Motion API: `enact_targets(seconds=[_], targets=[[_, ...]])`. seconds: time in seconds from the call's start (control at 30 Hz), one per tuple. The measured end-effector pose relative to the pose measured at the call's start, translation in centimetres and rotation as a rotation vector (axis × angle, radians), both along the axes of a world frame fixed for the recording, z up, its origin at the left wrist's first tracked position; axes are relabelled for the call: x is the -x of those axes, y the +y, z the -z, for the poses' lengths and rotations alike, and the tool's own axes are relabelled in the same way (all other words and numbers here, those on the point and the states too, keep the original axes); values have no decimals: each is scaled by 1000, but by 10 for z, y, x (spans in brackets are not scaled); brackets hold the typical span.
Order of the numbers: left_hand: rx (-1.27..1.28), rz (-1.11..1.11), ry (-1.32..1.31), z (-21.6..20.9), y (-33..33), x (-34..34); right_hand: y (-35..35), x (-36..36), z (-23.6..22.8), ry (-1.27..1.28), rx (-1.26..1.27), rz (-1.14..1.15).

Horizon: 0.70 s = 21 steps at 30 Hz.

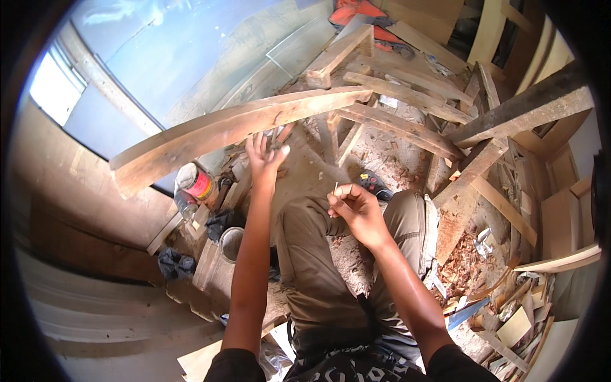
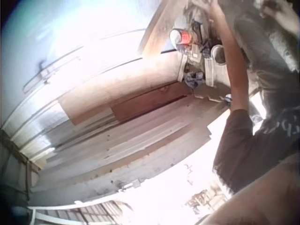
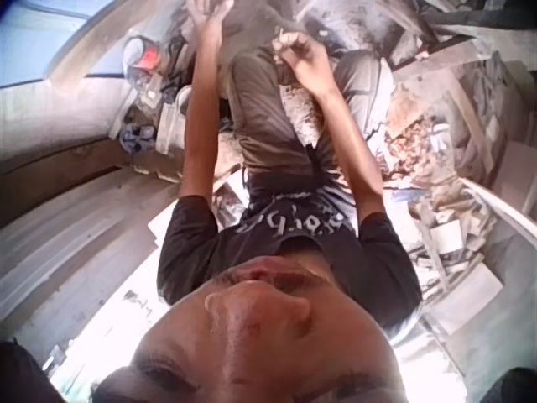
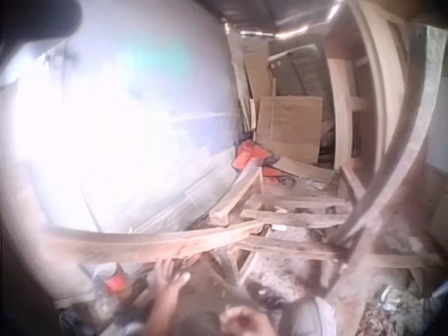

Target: The person sits on the floor and uses a hammer to break and remove pieces of a wooden structure. They then retrieve nails from a bucket and continue working on the wood.

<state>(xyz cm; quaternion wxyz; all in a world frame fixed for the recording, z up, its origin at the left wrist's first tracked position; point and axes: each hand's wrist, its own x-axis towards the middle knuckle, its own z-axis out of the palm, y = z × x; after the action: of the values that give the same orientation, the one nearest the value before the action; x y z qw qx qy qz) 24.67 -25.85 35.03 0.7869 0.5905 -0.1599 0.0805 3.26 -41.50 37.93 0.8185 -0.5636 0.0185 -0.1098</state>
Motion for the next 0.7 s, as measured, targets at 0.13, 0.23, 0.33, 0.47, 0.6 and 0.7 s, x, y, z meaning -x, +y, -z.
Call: enact_targets(seconds=[0.13, 0.23, 0.33, 0.47, 0.6, 0.7], targets=[[221, 37, -125, -16, -50, -33, -44, -14, -4, 91, 136, 72], [382, -118, -103, -32, -79, -37, -81, -42, -12, 92, 196, 127], [360, -186, -142, -44, -79, -34, -126, -96, -18, 29, 286, 214], [250, -278, -271, -45, -76, -42, -177, -168, 11, 94, 271, 452], [156, -286, -361, -98, -118, -32, -254, -228, 88, 121, 542, 743], [47, -289, -381, -122, -123, -33, -236, -254, 90, 194, 672, 688]])
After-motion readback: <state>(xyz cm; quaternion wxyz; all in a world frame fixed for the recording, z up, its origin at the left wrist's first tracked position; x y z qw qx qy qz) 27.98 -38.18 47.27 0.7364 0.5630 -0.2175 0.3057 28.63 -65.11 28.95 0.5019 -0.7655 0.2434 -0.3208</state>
